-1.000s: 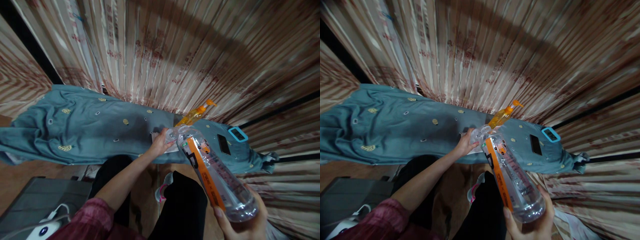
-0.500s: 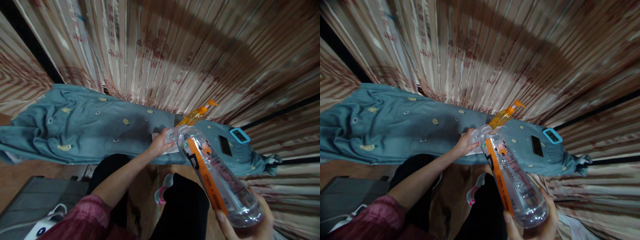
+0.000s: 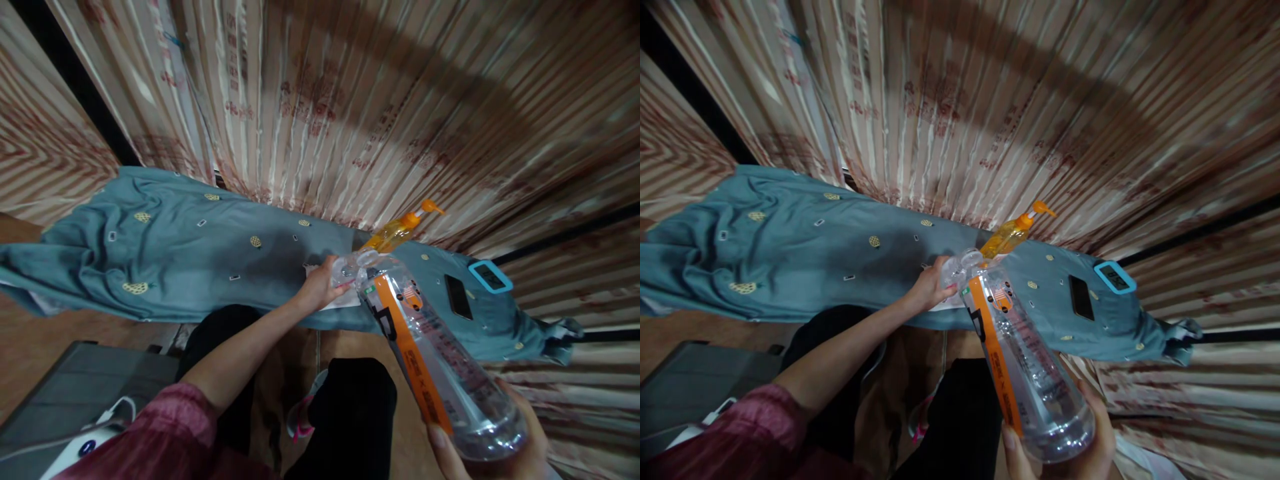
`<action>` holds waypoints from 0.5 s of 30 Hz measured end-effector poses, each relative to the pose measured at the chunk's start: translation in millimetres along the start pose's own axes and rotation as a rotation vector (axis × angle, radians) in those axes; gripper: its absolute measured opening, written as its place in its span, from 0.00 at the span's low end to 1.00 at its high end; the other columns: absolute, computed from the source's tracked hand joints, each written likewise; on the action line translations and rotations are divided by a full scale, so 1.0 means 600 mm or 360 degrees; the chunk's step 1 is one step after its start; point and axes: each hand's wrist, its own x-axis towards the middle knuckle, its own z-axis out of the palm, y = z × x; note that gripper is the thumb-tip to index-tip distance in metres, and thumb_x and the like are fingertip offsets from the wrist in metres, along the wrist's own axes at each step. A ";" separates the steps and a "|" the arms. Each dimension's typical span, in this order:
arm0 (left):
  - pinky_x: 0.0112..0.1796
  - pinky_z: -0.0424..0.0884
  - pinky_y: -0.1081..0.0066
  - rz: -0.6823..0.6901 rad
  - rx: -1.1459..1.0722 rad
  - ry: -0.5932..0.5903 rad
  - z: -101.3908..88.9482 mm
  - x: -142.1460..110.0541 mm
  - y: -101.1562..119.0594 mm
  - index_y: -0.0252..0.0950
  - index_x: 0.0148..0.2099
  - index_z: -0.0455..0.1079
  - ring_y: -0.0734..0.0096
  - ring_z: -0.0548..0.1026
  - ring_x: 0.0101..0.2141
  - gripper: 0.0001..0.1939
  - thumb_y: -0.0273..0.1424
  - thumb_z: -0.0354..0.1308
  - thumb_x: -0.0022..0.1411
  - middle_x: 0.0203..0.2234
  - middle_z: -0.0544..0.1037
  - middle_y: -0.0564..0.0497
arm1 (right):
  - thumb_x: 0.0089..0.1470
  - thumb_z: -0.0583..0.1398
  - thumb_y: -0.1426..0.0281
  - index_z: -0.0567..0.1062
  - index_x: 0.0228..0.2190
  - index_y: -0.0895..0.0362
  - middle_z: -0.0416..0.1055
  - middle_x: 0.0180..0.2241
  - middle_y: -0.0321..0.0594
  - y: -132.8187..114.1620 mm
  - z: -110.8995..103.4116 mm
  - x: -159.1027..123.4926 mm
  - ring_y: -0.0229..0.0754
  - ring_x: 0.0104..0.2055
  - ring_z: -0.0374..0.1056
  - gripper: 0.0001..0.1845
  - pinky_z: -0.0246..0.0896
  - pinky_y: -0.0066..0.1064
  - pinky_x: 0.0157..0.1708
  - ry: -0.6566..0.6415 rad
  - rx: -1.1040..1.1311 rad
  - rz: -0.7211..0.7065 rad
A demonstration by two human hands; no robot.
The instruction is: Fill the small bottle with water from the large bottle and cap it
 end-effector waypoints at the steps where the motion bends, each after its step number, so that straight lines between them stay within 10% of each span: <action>1: 0.40 0.73 0.62 0.0000 0.0013 0.0001 0.000 -0.001 0.000 0.36 0.53 0.60 0.57 0.78 0.38 0.30 0.32 0.65 0.49 0.37 0.77 0.46 | 0.42 0.65 0.51 0.58 0.61 0.62 0.66 0.50 0.54 0.001 0.000 0.000 0.53 0.45 0.67 0.51 0.69 0.46 0.40 -0.0013 0.0047 0.0007; 15: 0.40 0.72 0.63 0.0052 0.0049 0.0043 -0.005 -0.005 0.007 0.35 0.51 0.60 0.58 0.77 0.39 0.28 0.36 0.64 0.50 0.38 0.77 0.47 | 0.39 0.67 0.52 0.57 0.62 0.61 0.62 0.56 0.55 0.025 0.007 -0.006 0.56 0.53 0.64 0.53 0.69 0.45 0.43 0.0002 0.0189 -0.0036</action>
